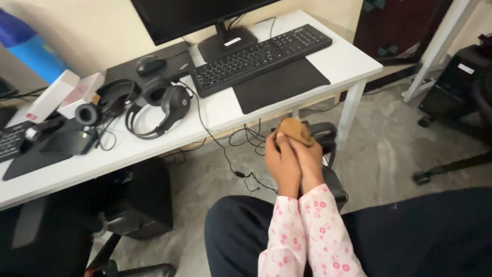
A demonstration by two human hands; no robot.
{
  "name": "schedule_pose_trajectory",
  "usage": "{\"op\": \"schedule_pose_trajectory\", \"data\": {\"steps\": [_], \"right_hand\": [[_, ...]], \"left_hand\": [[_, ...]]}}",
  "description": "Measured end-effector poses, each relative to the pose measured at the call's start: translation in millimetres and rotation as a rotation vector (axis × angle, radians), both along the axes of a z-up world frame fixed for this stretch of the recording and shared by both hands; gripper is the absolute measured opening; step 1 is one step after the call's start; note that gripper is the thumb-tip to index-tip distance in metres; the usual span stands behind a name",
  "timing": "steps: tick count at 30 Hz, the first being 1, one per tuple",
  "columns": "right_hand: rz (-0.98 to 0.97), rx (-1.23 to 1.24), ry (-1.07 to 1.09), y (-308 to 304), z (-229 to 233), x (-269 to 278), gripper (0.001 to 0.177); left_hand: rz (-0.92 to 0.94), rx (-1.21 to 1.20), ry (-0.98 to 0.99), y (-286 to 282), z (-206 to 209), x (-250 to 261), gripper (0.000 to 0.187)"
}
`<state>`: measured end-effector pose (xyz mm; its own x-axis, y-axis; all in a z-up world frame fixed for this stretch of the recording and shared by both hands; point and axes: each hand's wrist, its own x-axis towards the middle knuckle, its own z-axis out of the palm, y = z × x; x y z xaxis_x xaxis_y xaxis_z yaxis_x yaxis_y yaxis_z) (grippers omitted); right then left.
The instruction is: The person sits on the floor and uses a cloth to wipe the ear cups and headband of a pair of black headphones. They then wipe the top of a black computer tower before returning to clean the headphones again.
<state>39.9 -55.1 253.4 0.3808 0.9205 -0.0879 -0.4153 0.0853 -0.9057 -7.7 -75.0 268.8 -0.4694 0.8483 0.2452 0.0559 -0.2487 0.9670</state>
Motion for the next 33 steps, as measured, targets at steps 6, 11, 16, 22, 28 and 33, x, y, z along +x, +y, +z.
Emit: {"op": "schedule_pose_trajectory", "data": {"steps": [6, 11, 16, 22, 28, 33], "right_hand": [[0.112, -0.002, -0.192, 21, -22, 9, 0.029], [0.281, -0.169, -0.493, 40, -20, 24, 0.033], [0.349, -0.147, -0.884, 62, -48, 54, 0.042], [0.379, -0.079, -1.338, 59, -80, 65, 0.040], [0.531, 0.189, -1.466, 66, -85, 64, 0.040], [0.537, 0.301, -1.097, 70, -92, 65, 0.062]], "left_hand": [[0.006, -0.038, 0.094, 24, -47, 3, 0.045], [-0.080, -0.055, 0.083, 35, -73, -4, 0.045], [-0.194, -0.100, 0.447, 49, -101, -29, 0.028], [-0.100, 0.044, 0.312, 53, -121, -45, 0.034], [-0.576, -0.299, -0.342, 89, -156, -34, 0.029], [-0.456, -0.341, -0.521, 103, -186, -35, 0.020]]}}
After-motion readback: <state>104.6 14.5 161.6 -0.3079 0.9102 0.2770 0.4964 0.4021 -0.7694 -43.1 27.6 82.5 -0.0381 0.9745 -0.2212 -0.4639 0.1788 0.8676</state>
